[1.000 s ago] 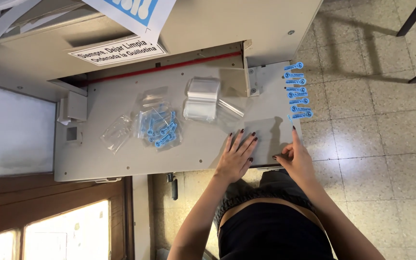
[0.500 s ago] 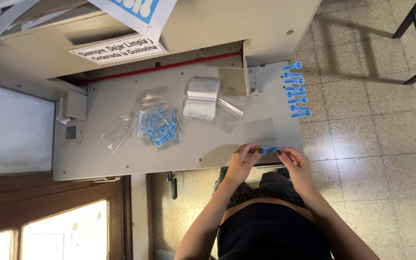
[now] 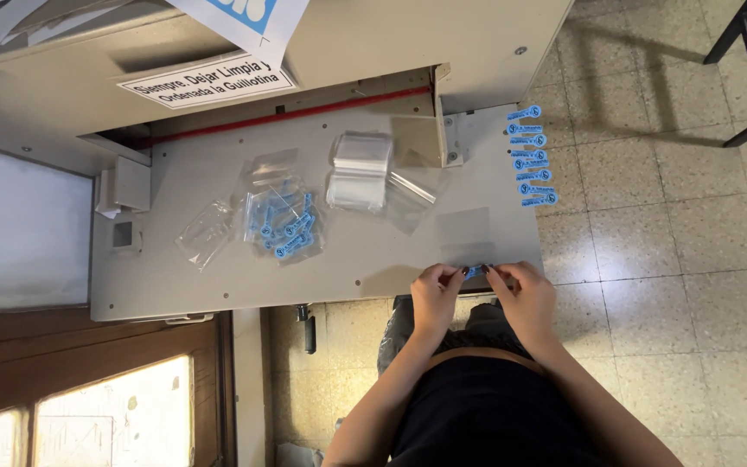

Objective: Peeling small blue labels from a large backing sheet and placing them into individual small plastic bags.

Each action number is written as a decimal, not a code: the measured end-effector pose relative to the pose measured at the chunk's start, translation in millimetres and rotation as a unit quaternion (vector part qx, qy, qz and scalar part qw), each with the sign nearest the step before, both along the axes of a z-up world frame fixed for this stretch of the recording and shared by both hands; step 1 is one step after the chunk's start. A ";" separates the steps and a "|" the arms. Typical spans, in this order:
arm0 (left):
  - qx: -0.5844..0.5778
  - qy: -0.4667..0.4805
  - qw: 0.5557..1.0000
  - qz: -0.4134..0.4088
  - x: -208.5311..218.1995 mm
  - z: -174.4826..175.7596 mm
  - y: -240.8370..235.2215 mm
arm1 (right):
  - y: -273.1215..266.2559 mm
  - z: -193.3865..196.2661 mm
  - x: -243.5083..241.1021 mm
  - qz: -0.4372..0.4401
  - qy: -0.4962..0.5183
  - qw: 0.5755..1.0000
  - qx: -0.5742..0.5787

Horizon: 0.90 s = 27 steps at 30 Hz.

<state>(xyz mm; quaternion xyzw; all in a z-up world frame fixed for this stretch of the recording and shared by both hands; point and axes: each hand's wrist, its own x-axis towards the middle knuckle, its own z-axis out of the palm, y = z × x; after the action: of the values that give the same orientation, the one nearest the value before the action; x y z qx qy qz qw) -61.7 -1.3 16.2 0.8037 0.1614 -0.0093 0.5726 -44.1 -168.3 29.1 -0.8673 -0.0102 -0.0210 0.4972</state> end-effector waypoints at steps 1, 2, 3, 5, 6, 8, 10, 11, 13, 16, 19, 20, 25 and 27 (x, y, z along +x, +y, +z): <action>0.016 -0.019 1.000 -0.006 -0.5 0.1 -2.6 | 0.0 4.5 0.8 0.008 -0.044 0.995 -0.092; 0.016 -0.019 1.000 -0.006 1.7 2.3 -0.2 | -1.2 5.3 3.8 0.008 -0.044 0.995 -0.092; 0.016 -0.024 0.999 -0.014 2.4 4.1 1.6 | -3.1 5.9 5.4 0.017 -0.059 0.991 -0.123; 0.017 -0.028 0.999 -0.022 3.1 4.7 3.6 | -4.2 2.7 8.8 0.027 -0.075 0.985 -0.153; 0.015 -0.025 0.999 -0.027 2.9 3.6 3.9 | -3.5 -0.9 10.5 0.044 -0.063 0.988 -0.137; 0.013 -0.021 0.999 -0.030 0.1 -2.5 4.6 | -2.4 -8.6 10.0 0.061 -0.051 0.989 -0.121; 0.031 -0.011 0.999 -0.031 0.2 -12.4 3.9 | -3.1 -15.8 9.7 0.080 -0.048 0.986 -0.141; 0.031 -0.010 0.999 -0.032 2.5 -9.5 4.2 | -4.2 -20.7 11.4 0.079 -0.047 0.986 -0.141; 0.092 -0.005 0.995 -0.048 6.5 -4.2 5.3 | -6.1 -30.8 14.2 0.099 -0.035 0.985 -0.138; 0.133 0.020 0.989 -0.059 9.1 -5.9 4.7 | -9.0 -43.3 17.1 0.127 0.006 0.983 -0.129; 0.140 0.055 0.987 -0.063 10.5 -9.5 5.8 | -7.6 -38.3 18.3 0.131 0.031 0.985 -0.107; 0.139 0.055 0.987 -0.063 12.0 -8.9 6.0 | -7.2 -39.5 20.1 0.131 0.031 0.985 -0.107; 0.157 0.080 0.982 -0.067 14.8 -6.6 4.4 | -7.2 -41.4 19.5 0.134 0.039 0.982 -0.126; 0.161 0.079 0.982 -0.064 14.4 -11.4 4.2 | -7.4 -42.9 19.0 0.136 0.039 0.981 -0.133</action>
<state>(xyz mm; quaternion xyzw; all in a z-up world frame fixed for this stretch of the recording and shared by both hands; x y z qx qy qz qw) -47.4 2.9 4.8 0.8906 0.1539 -0.0831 0.4197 -25.2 -175.6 -13.8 -0.9165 -0.1116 0.0819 0.3752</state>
